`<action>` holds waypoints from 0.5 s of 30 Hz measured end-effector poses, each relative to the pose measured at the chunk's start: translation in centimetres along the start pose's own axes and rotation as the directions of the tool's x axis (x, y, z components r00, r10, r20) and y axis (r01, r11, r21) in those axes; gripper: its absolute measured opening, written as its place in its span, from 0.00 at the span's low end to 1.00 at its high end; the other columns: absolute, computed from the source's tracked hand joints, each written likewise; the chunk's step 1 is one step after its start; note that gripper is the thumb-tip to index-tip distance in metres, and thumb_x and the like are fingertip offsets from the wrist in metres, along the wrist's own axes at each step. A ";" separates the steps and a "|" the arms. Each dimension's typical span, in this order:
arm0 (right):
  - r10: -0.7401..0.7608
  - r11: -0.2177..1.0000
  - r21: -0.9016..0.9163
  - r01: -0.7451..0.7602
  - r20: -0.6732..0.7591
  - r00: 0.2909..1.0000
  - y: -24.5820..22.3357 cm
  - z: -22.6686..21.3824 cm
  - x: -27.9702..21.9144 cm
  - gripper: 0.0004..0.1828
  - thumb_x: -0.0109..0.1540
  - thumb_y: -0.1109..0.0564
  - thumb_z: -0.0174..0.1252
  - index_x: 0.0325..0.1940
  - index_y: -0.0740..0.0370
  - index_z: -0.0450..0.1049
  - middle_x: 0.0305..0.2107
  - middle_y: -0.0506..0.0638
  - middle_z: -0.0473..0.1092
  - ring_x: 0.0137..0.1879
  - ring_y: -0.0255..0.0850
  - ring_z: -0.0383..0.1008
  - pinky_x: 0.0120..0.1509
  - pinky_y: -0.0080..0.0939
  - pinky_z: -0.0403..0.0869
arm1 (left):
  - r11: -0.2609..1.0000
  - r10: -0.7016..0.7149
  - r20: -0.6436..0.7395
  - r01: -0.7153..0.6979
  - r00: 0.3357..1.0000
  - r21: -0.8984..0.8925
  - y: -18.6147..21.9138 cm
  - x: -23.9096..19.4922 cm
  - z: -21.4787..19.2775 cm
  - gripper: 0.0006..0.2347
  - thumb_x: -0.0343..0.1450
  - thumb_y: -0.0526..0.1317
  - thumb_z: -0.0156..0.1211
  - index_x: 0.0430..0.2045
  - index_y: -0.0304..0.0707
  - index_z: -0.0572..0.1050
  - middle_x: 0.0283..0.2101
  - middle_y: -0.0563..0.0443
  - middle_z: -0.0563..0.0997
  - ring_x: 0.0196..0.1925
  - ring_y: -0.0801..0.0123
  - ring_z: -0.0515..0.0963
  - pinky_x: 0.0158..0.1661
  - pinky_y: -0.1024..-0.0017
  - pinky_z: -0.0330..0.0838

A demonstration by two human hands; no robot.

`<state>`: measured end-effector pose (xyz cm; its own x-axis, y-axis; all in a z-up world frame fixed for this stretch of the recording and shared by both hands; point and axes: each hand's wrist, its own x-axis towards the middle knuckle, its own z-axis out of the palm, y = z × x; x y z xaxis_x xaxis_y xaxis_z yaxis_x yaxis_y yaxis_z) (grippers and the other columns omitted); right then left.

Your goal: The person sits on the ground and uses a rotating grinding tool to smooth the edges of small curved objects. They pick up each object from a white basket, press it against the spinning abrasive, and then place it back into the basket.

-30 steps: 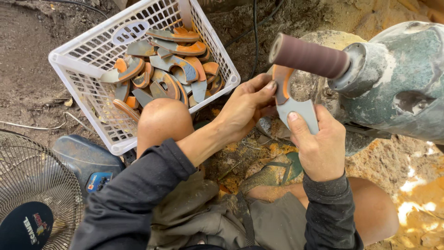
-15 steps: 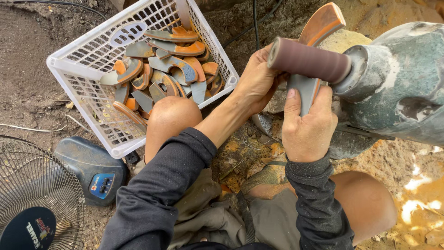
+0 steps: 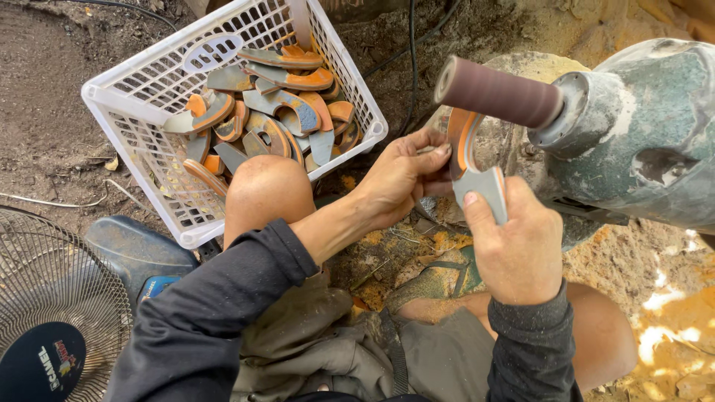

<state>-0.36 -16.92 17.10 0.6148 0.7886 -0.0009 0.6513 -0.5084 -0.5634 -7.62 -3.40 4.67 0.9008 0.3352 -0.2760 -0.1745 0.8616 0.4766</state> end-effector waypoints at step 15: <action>0.078 -0.013 0.843 -0.537 0.536 0.840 4.0 3.0 2.9 0.25 0.66 0.47 0.44 0.62 0.64 0.62 0.47 0.60 0.75 0.44 0.47 0.80 0.39 0.43 0.78 | 0.955 -0.093 0.151 0.045 0.984 0.294 7.7 6.3 0.7 0.19 0.76 0.52 0.50 0.53 0.38 0.71 0.44 0.40 0.83 0.43 0.53 0.89 0.34 0.56 0.84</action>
<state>2.69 -15.60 12.40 0.3286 0.8088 -0.4876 -0.7137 -0.1255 -0.6892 -3.04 5.13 7.16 0.9627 0.1924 -0.1902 -0.0092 0.7258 0.6878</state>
